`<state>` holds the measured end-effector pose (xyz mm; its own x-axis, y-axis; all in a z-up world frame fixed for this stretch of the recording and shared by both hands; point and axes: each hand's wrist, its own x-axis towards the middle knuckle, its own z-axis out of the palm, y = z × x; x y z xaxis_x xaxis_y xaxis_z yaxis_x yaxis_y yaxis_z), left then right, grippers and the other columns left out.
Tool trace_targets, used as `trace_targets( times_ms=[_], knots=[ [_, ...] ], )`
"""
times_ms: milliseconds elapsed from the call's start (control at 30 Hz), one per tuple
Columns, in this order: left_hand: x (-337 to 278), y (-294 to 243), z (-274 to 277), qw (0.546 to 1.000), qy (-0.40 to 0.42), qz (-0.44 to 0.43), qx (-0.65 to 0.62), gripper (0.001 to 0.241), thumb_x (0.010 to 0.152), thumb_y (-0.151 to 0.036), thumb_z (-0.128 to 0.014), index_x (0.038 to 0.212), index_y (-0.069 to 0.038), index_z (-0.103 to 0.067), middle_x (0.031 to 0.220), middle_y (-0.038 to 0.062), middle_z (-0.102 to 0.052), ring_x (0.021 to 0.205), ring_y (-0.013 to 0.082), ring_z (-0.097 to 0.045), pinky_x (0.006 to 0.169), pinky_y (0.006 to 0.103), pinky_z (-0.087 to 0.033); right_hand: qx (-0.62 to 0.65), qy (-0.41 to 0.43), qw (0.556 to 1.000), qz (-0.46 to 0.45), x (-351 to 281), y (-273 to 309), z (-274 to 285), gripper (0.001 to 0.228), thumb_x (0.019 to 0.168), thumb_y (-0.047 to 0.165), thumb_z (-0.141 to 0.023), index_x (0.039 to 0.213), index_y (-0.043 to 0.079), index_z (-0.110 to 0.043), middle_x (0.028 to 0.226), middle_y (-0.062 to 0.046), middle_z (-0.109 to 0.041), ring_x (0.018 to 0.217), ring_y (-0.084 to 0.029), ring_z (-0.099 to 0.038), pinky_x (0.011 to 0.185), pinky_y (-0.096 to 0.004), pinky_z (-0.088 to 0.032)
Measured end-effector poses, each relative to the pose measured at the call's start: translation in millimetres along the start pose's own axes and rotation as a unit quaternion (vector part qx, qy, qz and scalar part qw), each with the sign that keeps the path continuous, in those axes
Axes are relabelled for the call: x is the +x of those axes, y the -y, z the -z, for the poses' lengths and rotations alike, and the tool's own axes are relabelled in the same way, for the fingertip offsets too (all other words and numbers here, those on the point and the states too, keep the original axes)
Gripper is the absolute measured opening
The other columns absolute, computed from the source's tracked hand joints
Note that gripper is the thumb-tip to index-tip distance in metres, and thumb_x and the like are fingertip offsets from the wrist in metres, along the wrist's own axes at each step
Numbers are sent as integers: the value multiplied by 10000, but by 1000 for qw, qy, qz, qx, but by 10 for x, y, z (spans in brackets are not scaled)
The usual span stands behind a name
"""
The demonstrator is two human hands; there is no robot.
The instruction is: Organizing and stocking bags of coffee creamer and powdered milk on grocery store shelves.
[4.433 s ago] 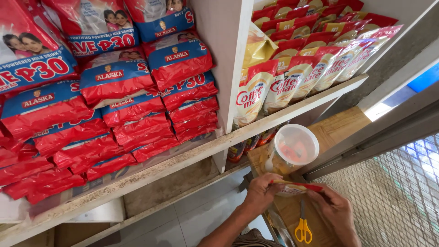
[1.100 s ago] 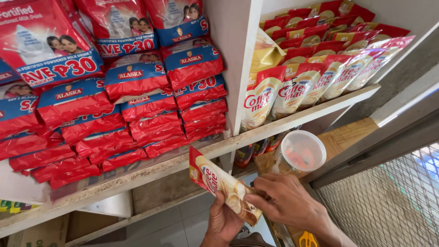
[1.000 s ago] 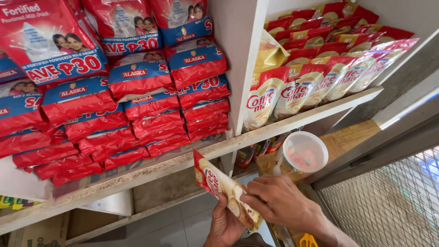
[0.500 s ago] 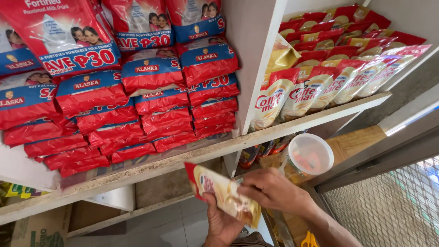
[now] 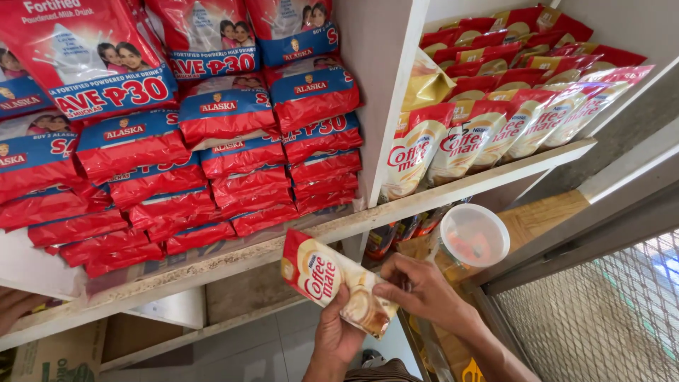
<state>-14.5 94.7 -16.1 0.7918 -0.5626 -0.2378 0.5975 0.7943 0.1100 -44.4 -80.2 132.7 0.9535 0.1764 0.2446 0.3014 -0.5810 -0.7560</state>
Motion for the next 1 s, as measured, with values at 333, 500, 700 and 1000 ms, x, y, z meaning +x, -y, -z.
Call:
trace_targets(
  times_ms=[333, 500, 700, 1000],
  knots=[
    [-212, -114, -750, 967, -14, -86, 238, 450, 942, -313, -619, 1309, -54, -608, 1276, 94, -711, 1154, 204, -673, 1008, 385, -518, 278, -87, 946, -142, -155, -853, -523, 294, 1029, 253, -655, 1018, -27, -745, 851, -19, -670, 784, -55, -556, 668, -257, -478],
    [-282, -142, -904, 870, 17, -156, 467, 439, 985, -365, -502, 1335, -122, -609, 1250, 37, -708, 1138, 137, -633, 994, 320, -493, 538, -147, 809, -186, -193, -942, -835, 263, 1005, 198, -629, 1083, -39, -713, 971, -70, -750, 829, -117, -666, 750, -290, -544],
    [-281, -188, -1038, 661, -47, -232, 712, 408, 1056, -355, -493, 1013, -14, -711, 838, 139, -729, 736, 176, -641, 721, 346, -544, 679, -165, 695, -169, -251, -977, -1094, 338, 999, 213, -597, 1247, -15, -619, 1184, -116, -721, 1044, -190, -685, 931, -366, -543],
    [-284, 52, -1367, 429, 55, -342, 834, 230, 971, -225, -617, 1041, -39, -732, 963, 152, -625, 813, 370, -666, 675, 477, -521, 814, -24, 559, -152, -435, -990, -1339, 637, 835, 378, -730, 1370, 79, -555, 1358, -98, -638, 1283, -293, -575, 1129, -485, -404]
  ],
)
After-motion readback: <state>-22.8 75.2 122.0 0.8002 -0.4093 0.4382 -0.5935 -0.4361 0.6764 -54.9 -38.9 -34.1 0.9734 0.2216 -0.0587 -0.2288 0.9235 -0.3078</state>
